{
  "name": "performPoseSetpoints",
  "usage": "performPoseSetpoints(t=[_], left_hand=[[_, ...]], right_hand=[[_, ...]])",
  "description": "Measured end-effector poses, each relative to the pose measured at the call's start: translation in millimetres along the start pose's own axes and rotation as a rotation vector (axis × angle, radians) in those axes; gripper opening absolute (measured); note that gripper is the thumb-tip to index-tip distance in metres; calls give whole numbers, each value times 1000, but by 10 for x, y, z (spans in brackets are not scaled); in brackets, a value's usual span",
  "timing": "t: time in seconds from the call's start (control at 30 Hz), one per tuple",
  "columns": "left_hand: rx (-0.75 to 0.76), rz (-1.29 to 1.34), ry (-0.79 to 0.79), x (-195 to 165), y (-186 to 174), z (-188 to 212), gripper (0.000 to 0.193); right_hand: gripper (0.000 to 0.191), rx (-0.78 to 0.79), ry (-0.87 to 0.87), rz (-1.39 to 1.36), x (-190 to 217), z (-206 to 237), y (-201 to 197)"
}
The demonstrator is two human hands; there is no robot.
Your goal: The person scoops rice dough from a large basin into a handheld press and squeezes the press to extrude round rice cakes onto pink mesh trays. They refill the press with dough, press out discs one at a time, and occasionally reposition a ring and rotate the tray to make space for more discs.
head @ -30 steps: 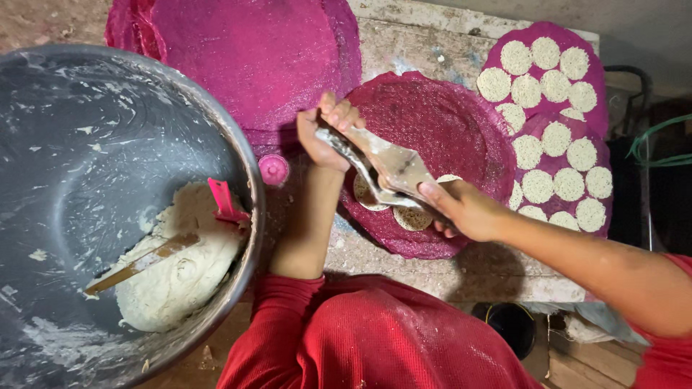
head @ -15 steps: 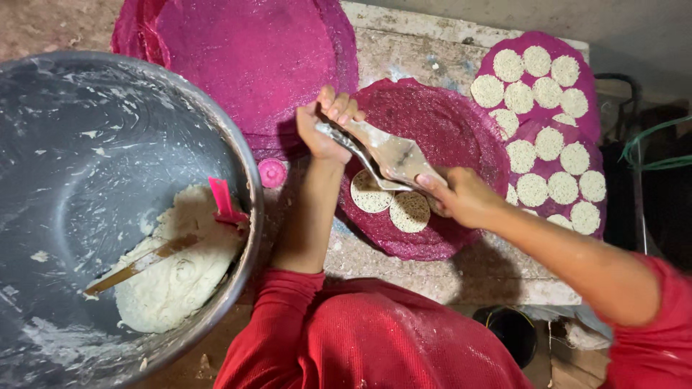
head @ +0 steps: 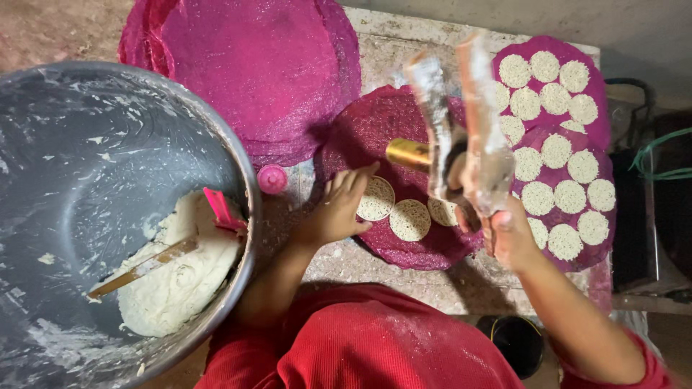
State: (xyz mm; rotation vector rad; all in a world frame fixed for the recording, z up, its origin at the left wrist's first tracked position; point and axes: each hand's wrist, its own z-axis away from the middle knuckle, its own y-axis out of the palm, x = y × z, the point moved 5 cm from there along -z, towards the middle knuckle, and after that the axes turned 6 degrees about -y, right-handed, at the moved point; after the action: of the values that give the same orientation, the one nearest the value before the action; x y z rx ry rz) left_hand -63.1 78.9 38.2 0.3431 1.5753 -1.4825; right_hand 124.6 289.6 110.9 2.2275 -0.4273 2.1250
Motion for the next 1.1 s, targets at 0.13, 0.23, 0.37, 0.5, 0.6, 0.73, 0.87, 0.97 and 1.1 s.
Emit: performPoseSetpoints(t=[0.13, 0.23, 0.37, 0.5, 0.6, 0.73, 0.87, 0.97, 1.1], left_hand=[[1, -53, -62, -36, -49, -14, 114], [-1, 56, -87, 39, -165, -156, 119], [-129, 13, -115, 190, -427, -511, 117], [-87, -21, -178, 258, -436, -679, 115], [7, 37, -287, 313, -393, -707, 112], [-255, 791, 29, 172, -575, -837, 95], [-45, 2004, 410, 9, -598, -1090, 61], [-210, 2181, 381, 122, -682, -1200, 57], [-295, 2245, 458, 326, -877, -1226, 57]], right_hand=[[83, -92, -18, -105, 50, 112, -66], [82, -164, -6, -214, 71, 173, -105], [81, -180, 36, -360, 43, 228, -119], [82, -181, 67, -374, -56, 220, -133], [81, -122, 32, -261, -98, 135, -145], [78, -17, 423, 6, -311, -158, -125], [73, 319, 716, 37, -296, -566, 44], [75, 356, 759, 300, -171, -943, 8], [84, 323, 600, 659, -86, -1308, 112]])
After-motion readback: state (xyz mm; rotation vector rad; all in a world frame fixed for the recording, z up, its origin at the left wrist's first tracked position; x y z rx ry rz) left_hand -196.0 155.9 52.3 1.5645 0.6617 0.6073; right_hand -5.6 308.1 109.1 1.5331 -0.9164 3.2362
